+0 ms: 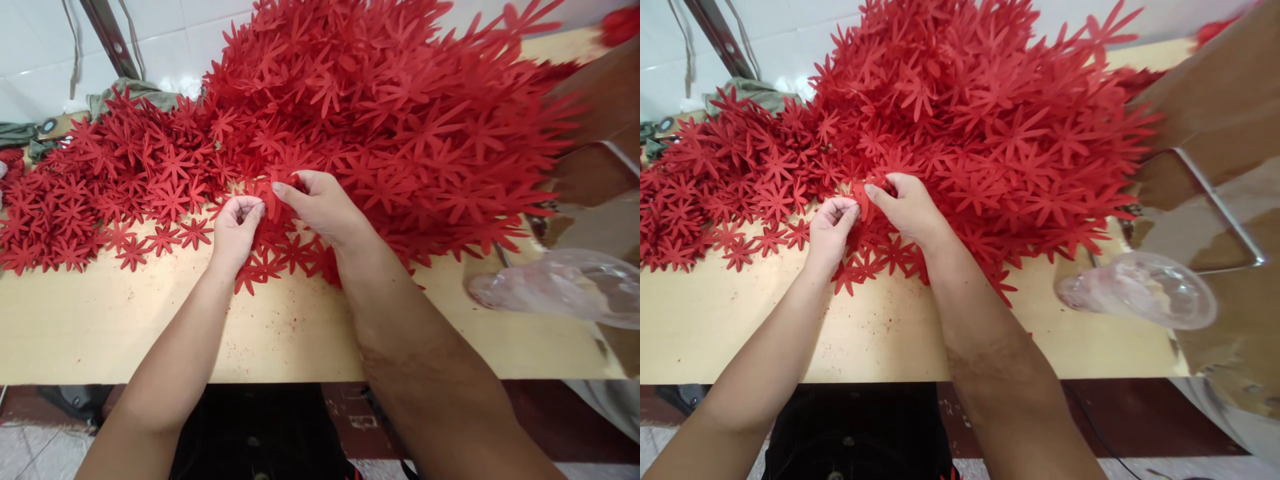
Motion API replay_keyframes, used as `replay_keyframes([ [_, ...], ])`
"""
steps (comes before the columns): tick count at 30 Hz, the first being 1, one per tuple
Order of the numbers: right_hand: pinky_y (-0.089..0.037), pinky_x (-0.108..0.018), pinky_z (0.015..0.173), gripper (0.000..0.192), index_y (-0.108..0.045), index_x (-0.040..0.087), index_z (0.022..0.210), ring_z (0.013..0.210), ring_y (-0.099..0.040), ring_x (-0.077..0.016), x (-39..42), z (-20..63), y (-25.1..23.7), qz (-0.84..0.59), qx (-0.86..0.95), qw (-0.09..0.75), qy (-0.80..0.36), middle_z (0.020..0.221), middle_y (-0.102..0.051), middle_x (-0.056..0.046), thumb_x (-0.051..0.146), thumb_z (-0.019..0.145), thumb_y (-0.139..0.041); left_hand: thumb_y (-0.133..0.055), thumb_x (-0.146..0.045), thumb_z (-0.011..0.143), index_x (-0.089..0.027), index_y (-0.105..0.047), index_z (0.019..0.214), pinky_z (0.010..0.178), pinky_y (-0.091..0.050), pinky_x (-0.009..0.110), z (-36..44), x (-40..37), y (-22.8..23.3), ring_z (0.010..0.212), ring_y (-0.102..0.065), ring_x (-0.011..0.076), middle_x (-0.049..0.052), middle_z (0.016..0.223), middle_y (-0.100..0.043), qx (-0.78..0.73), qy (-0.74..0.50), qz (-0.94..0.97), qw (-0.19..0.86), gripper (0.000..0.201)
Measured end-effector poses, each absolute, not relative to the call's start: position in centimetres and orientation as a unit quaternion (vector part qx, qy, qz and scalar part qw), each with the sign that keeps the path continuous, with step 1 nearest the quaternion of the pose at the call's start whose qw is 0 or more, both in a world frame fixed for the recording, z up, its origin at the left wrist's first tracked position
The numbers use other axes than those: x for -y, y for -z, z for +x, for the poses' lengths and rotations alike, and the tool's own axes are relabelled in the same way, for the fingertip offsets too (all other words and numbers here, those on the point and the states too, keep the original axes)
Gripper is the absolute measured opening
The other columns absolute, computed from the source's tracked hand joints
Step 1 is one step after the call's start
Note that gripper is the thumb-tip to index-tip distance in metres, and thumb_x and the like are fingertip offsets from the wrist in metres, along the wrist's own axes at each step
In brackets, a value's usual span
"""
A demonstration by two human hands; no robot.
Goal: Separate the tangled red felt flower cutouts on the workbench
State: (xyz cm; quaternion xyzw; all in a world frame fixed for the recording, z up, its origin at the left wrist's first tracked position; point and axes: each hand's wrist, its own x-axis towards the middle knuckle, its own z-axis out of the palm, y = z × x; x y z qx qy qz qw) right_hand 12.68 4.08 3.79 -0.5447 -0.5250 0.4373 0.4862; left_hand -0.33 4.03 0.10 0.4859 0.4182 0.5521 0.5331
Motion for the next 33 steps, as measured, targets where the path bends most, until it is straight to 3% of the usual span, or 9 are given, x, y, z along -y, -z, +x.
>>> replay_keyframes([
  [7,-0.023,-0.024,0.049,0.041,-0.033,0.018,0.051,0.05,-0.026,-0.0046,-4.2,12.8,-3.2,-0.552,0.544,0.497,-0.391,0.051,-0.029,0.006,0.016,0.079,-0.063,-0.067,-0.019,0.076,-0.018,-0.058,0.071,0.069,-0.044,0.022,-0.3,-3.6,-0.5,0.064,-0.051,0.007,-0.003,0.069,-0.058,-0.422,-0.567,0.482,0.518,0.011],
  [11,-0.023,-0.022,0.047,0.043,-0.034,0.019,0.054,0.049,-0.025,-0.0038,-4.7,13.4,-2.6,-0.546,0.522,0.527,-0.389,0.052,-0.028,0.006,0.031,0.078,-0.067,-0.064,-0.017,0.078,-0.018,-0.056,0.069,0.067,-0.043,0.022,-0.4,-3.8,-0.5,0.064,-0.05,0.0076,-0.003,0.067,-0.056,-0.436,-0.571,0.489,0.494,0.011],
  [15,-0.026,-0.021,0.043,0.038,-0.038,0.02,0.062,0.046,-0.028,-0.0037,-5.1,14.0,-2.5,-0.546,0.457,0.565,-0.418,0.055,-0.032,0.006,0.045,0.084,-0.057,-0.061,-0.015,0.079,-0.018,-0.054,0.069,0.07,-0.045,0.022,-0.5,-4.3,-0.1,0.066,-0.052,0.0084,-0.002,0.069,-0.056,-0.459,-0.583,0.485,0.463,0.012],
  [21,-0.041,-0.02,0.048,0.009,-0.049,0.02,0.08,0.048,-0.045,-0.0042,-5.2,13.8,-2.9,-0.521,0.398,0.568,-0.498,0.063,-0.048,0.005,0.021,0.085,-0.057,-0.061,-0.01,0.075,-0.018,-0.059,0.086,0.079,-0.047,0.026,-0.6,-4.5,0.9,0.078,-0.055,0.0108,0.003,0.091,-0.06,-0.491,-0.58,0.533,0.371,0.013],
  [26,-0.04,-0.022,0.045,0.008,-0.052,0.019,0.082,0.044,-0.046,-0.0066,-5.1,13.5,-2.4,-0.546,0.431,0.54,-0.474,0.058,-0.053,0.004,0.013,0.082,-0.056,-0.06,-0.015,0.078,-0.018,-0.062,0.094,0.083,-0.047,0.029,-0.8,-4.2,1.1,0.085,-0.056,0.0132,0.005,0.097,-0.058,-0.473,-0.595,0.586,0.281,0.017],
  [33,-0.046,-0.027,0.062,0.012,-0.052,0.018,0.071,0.057,-0.05,-0.0092,-4.9,12.8,-2.4,-0.554,0.503,0.528,-0.403,0.064,-0.053,0.001,0.015,0.082,-0.056,-0.065,-0.038,0.079,-0.021,-0.064,0.1,0.082,-0.048,0.029,-0.1,-3.6,0.8,0.081,-0.057,0.0122,0.004,0.091,-0.059,-0.414,-0.566,0.582,0.411,0.027],
])
